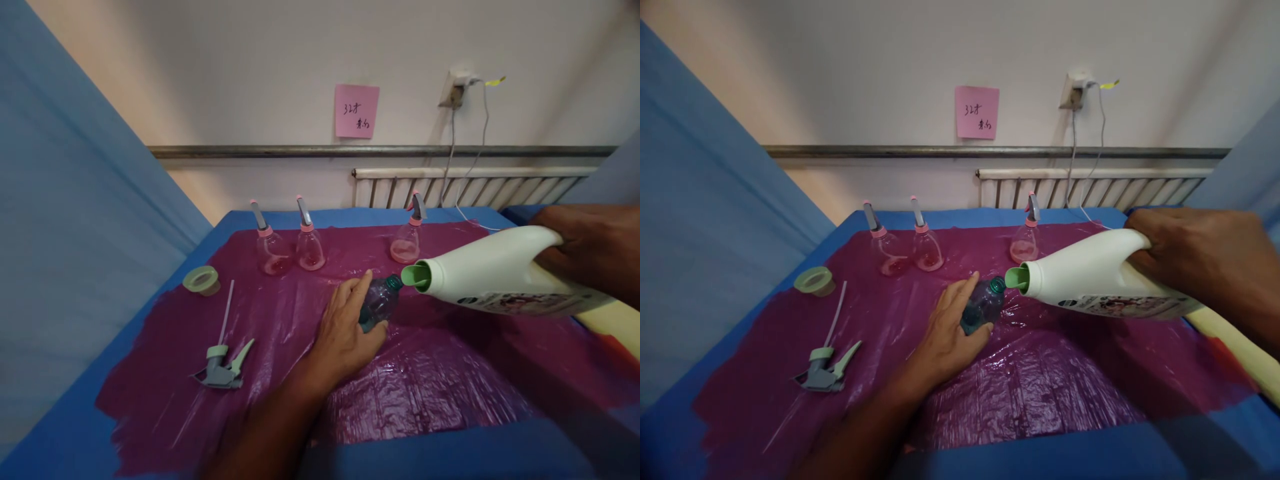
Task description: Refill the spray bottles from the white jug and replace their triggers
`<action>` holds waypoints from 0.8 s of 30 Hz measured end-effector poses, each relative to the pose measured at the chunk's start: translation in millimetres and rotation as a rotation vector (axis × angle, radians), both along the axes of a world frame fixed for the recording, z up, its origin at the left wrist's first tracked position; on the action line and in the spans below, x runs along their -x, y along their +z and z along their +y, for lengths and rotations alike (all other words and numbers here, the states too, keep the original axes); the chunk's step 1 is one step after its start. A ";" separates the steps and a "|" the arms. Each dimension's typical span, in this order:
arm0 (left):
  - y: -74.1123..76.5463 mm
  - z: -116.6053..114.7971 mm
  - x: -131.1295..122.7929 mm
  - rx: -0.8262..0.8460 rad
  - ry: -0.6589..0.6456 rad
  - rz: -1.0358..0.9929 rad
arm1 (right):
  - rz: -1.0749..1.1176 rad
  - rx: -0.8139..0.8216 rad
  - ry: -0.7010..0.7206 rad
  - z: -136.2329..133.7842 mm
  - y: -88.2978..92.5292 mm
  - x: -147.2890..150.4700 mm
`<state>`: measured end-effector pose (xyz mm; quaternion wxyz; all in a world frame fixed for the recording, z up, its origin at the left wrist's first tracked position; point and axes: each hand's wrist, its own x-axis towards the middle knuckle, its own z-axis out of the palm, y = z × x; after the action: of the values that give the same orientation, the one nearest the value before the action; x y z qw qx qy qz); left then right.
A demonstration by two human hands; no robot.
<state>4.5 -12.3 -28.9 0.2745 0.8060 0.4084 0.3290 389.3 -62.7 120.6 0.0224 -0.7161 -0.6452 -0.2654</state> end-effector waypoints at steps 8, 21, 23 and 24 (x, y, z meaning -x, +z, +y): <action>-3.1 1.3 0.8 -0.049 -0.018 0.009 | -0.098 -0.100 0.153 4.1 4.5 -6.0; -4.5 1.8 -0.7 -0.069 0.009 -0.006 | -0.154 -0.081 0.284 5.1 8.1 -22.1; -4.7 1.9 -0.7 -0.075 0.006 -0.002 | -0.165 -0.074 0.309 5.6 9.8 -23.3; -4.9 2.1 -0.8 -0.079 0.007 -0.001 | -0.170 -0.070 0.316 5.7 11.1 -23.1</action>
<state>5.3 -10.2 -33.8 0.2413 0.8146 0.3979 0.3462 412.5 -57.1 131.6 0.0341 -0.5798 -0.7395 -0.3403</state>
